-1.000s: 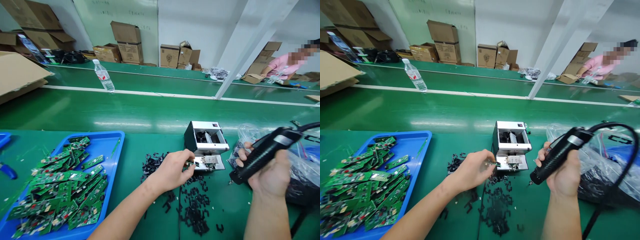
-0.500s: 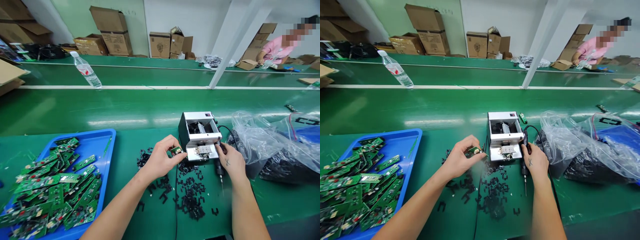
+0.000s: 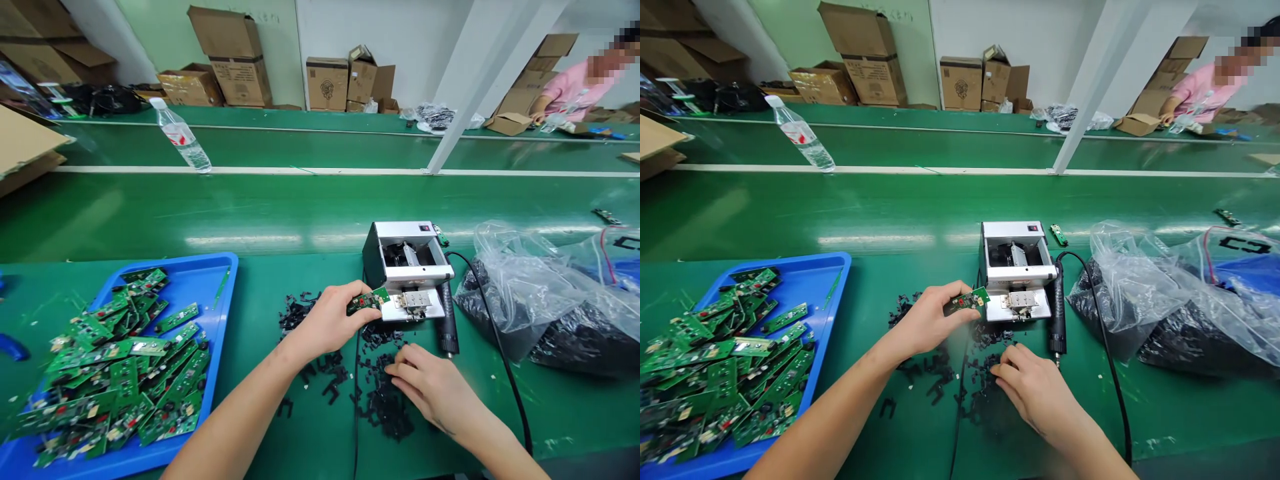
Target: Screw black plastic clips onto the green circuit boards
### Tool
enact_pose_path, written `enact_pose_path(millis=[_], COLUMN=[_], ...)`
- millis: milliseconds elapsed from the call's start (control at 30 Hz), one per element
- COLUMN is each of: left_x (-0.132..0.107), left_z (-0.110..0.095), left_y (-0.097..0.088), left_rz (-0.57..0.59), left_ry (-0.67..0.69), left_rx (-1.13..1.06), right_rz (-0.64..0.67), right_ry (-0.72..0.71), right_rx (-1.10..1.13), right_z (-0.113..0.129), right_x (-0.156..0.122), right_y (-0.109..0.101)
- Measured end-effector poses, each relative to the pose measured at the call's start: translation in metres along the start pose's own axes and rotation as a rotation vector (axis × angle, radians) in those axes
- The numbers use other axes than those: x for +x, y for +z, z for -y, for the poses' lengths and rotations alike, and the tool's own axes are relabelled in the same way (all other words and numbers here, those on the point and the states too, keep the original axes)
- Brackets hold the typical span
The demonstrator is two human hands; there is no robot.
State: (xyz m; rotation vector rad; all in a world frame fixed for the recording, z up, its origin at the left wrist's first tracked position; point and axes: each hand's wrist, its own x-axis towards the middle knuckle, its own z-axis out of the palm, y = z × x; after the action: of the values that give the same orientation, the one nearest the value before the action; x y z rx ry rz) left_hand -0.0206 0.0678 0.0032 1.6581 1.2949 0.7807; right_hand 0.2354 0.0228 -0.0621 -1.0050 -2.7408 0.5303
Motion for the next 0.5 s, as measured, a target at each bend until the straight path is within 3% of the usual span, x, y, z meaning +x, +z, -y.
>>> enact_pose_path(millis=[200, 367, 500], left_x=[-0.002, -0.002, -0.001], left_z=[-0.001, -0.001, 0.002], left_y=[0.002, 0.002, 0.004], left_rz=[0.074, 0.077, 0.065], left_ry=[-0.049, -0.042, 0.024], left_rx=[0.098, 0.113, 0.114], right_rz=[0.02, 0.028, -0.063], right_ry=[-0.04, -0.024, 0.015], right_rx=[-0.037, -0.009, 0.262], right_z=[0.001, 0.002, -0.001], right_x=[0.004, 0.003, 0.009], right_y=[0.011, 0.005, -0.014])
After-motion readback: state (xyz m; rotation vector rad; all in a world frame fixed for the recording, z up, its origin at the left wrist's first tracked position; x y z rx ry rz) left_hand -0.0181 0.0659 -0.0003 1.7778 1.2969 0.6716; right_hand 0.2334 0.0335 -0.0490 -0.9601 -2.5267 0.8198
